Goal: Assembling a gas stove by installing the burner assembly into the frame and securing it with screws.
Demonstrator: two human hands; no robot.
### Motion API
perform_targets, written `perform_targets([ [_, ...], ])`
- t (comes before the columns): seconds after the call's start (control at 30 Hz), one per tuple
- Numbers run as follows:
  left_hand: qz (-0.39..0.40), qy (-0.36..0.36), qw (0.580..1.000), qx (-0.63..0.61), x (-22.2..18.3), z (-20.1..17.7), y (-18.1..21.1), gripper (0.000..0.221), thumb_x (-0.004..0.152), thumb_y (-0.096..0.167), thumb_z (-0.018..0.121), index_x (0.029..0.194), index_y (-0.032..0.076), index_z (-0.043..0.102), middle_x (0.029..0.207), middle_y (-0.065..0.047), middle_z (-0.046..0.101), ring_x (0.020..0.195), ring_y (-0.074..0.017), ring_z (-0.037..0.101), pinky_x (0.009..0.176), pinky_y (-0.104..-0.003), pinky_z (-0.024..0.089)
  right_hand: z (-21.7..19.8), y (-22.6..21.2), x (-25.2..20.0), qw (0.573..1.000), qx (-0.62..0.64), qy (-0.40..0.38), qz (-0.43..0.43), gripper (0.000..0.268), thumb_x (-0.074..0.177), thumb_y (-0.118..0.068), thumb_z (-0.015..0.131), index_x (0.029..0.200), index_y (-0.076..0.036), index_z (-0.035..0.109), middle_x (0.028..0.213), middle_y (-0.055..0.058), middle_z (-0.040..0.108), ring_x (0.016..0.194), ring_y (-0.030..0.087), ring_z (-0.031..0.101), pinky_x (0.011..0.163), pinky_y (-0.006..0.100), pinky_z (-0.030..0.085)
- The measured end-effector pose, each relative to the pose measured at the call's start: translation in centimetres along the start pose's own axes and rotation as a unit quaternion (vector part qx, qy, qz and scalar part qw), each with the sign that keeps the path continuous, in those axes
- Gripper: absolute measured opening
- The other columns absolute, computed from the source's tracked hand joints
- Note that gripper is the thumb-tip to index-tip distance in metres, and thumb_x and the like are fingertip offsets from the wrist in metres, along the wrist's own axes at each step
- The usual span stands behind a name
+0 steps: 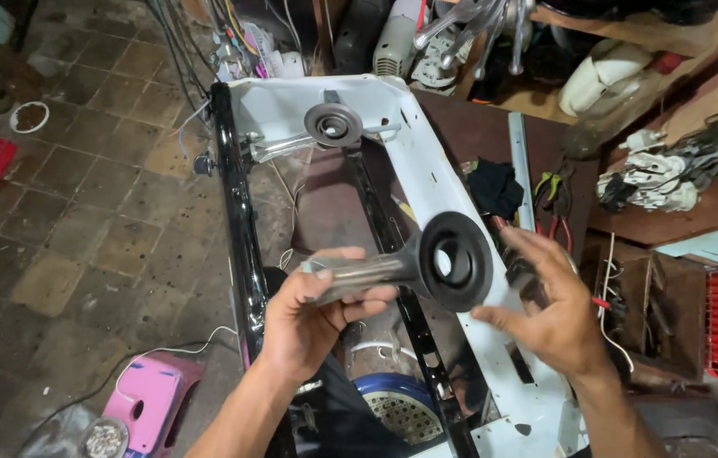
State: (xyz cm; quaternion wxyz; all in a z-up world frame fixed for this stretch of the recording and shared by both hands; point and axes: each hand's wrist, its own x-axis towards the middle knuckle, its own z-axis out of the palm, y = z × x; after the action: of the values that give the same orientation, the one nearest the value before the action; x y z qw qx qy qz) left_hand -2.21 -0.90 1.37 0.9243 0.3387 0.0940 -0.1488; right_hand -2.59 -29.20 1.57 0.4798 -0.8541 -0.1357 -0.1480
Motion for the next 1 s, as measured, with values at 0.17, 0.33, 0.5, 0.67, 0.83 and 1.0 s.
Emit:
perform_targets([
  [0.17, -0.034, -0.062, 0.997, 0.028, -1.5, 0.5, 0.4, 0.050, 0.084, 0.024, 0.066, 0.122, -0.008, 0.059, 0.105, -0.036, 0.070, 0.093, -0.0449, 0.073, 0.081, -0.048, 0.063, -0.2, -2.4, -0.1, 0.988, -0.092, -0.119, -0.021, 0.117, 0.048, -0.042, 0.093, 0.145, 0.003, 0.044, 0.149, 0.021, 0.047, 0.138, 0.031, 0.047, 0.116, 0.044, 0.038],
  [0.33, -0.059, -0.033, 0.996, 0.050, -2.5, 0.5, 0.5, 0.056, 0.081, 0.029, 0.068, 0.123, -0.008, 0.058, 0.107, -0.035, 0.070, 0.095, -0.0456, 0.072, 0.081, -0.049, 0.063, 0.1, -1.9, -0.6, 0.981, -0.109, -0.157, 0.021, 0.135, 0.045, -0.042, 0.098, 0.155, -0.003, 0.029, 0.154, 0.009, 0.046, 0.145, 0.028, 0.038, 0.116, 0.044, 0.032],
  [0.5, -0.160, 0.017, 0.970, 0.183, -3.8, 1.6, 2.6, 0.101, 0.064, 0.054, 0.066, 0.148, 0.007, 0.037, 0.125, -0.021, 0.068, 0.101, -0.0374, 0.072, 0.086, -0.051, 0.060, 0.2, -1.8, -0.7, 0.980, -0.103, -0.171, -0.015, 0.121, 0.046, -0.035, 0.099, 0.148, -0.001, 0.044, 0.141, 0.015, 0.052, 0.131, 0.023, 0.051, 0.113, 0.030, 0.034],
  [0.67, 0.229, 0.131, 0.913, 0.312, -6.2, -3.3, 2.4, 0.067, 0.091, 0.051, 0.050, 0.136, 0.002, 0.042, 0.133, -0.024, 0.060, 0.086, -0.0254, 0.072, 0.067, -0.030, 0.059, -0.8, -0.5, -2.1, 0.940, -0.233, -0.238, 0.077, 0.130, 0.040, -0.044, 0.099, 0.152, -0.016, 0.040, 0.147, 0.003, 0.046, 0.127, 0.020, 0.055, 0.096, 0.042, 0.047],
  [0.83, 0.420, 0.211, 0.827, 0.309, -7.3, -5.6, 1.1, 0.032, 0.105, 0.029, 0.045, 0.118, 0.001, 0.055, 0.113, -0.020, 0.069, 0.071, -0.0154, 0.063, 0.060, -0.022, 0.052, 0.7, -1.3, -1.8, 0.824, -0.387, -0.387, 0.148, 0.132, 0.045, -0.078, 0.090, 0.153, -0.034, 0.027, 0.155, -0.020, 0.029, 0.070, 0.019, 0.083, 0.065, 0.050, 0.063],
  [1.0, 0.396, 0.244, 0.830, 0.308, -7.4, -5.8, -0.5, 0.024, 0.103, 0.021, 0.051, 0.113, 0.001, 0.057, 0.105, -0.018, 0.069, 0.069, -0.0096, 0.056, 0.062, -0.020, 0.046, 1.4, -1.2, -2.6, 0.757, -0.416, -0.484, 0.142, 0.124, 0.057, -0.079, 0.087, 0.151, -0.037, 0.020, 0.152, -0.024, 0.021, 0.072, 0.017, 0.076, 0.066, 0.047, 0.066],
])
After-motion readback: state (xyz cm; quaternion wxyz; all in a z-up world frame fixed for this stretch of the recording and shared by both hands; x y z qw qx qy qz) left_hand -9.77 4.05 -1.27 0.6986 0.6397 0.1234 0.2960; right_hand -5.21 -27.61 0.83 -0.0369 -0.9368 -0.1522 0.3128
